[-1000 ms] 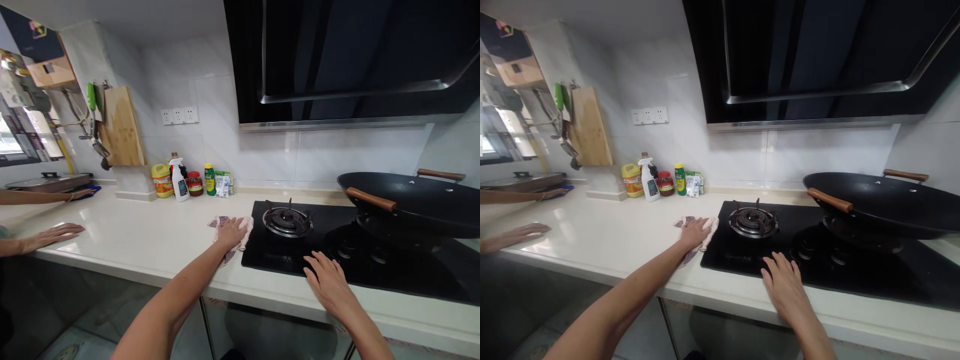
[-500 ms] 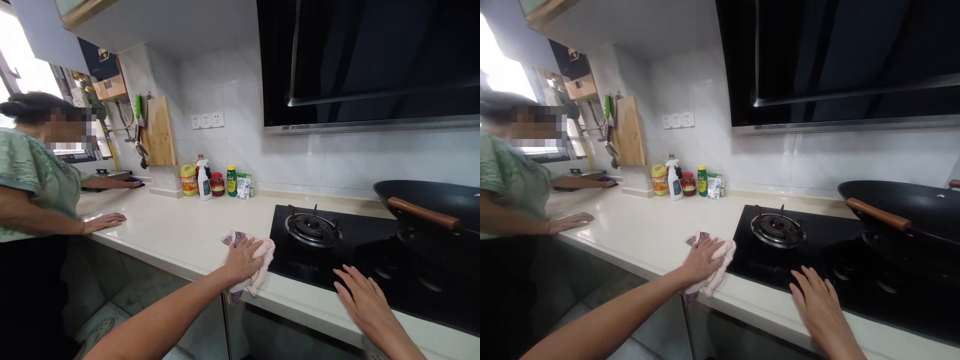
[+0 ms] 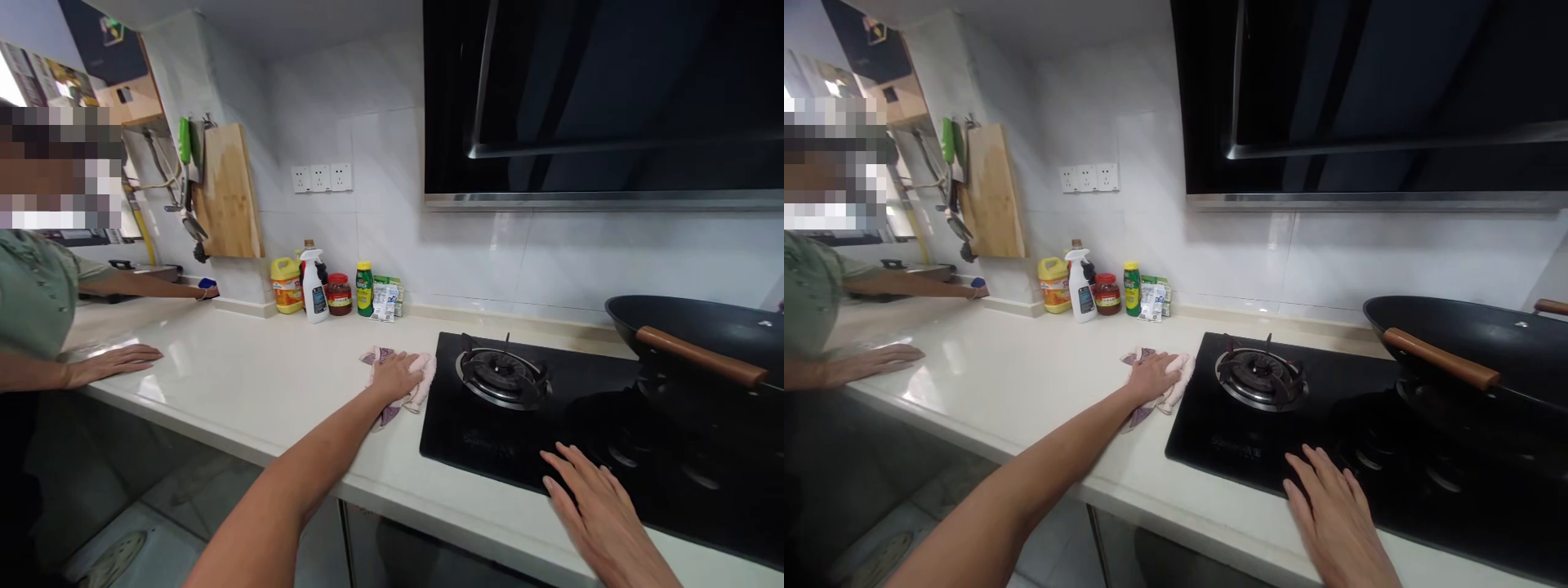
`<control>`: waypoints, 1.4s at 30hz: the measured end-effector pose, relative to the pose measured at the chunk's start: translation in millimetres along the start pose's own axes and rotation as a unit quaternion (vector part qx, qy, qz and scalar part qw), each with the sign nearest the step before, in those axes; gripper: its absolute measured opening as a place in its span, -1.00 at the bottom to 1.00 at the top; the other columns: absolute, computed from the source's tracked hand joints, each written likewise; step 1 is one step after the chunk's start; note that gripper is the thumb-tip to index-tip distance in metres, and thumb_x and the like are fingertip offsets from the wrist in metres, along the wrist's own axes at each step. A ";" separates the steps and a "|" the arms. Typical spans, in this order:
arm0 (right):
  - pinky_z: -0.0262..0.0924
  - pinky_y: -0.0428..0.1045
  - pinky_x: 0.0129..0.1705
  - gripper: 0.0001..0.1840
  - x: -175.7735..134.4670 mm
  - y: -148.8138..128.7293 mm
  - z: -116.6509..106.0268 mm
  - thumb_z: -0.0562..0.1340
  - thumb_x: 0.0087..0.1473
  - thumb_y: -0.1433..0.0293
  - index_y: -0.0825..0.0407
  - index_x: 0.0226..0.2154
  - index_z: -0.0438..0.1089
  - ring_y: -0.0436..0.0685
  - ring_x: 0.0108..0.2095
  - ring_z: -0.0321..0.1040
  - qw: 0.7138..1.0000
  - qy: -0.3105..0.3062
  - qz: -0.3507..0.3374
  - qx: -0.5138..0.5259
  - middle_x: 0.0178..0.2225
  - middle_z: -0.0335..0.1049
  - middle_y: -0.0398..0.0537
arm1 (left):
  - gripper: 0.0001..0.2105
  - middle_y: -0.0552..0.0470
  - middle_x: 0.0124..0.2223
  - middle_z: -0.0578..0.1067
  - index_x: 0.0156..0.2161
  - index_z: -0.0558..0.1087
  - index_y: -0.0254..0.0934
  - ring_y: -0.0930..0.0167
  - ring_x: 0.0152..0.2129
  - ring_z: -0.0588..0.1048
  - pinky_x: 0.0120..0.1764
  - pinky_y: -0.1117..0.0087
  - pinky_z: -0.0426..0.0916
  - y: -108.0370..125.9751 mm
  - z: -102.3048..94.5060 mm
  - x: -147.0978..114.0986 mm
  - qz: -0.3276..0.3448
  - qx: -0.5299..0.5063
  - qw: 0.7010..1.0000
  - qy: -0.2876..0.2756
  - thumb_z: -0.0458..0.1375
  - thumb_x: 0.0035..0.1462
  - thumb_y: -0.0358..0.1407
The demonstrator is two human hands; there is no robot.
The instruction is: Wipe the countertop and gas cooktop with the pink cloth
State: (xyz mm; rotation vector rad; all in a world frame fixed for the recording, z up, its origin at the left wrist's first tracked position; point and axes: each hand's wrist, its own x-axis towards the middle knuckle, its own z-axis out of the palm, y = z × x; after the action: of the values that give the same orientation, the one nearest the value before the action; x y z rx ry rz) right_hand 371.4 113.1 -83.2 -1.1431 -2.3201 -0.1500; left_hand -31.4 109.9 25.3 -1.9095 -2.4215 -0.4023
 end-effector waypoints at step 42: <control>-0.06 0.37 0.36 -0.37 8.6 -12.6 8.1 -0.13 0.32 0.07 -0.03 0.14 0.42 0.32 0.34 0.12 1.000 0.019 0.014 0.016 0.27 0.30 0.10 | -0.49 0.00 0.33 0.40 0.28 0.38 0.06 0.09 0.28 0.30 0.28 -0.11 0.13 39.5 -12.1 -181.3 -0.029 0.002 0.994 0.107 0.12 0.22 -0.19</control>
State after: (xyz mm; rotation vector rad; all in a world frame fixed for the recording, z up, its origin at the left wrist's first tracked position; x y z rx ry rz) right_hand 354.2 113.8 -83.9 -1.1471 -2.2636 -0.1227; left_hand 49.4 -57.0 11.0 -1.6995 -2.3407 -0.5710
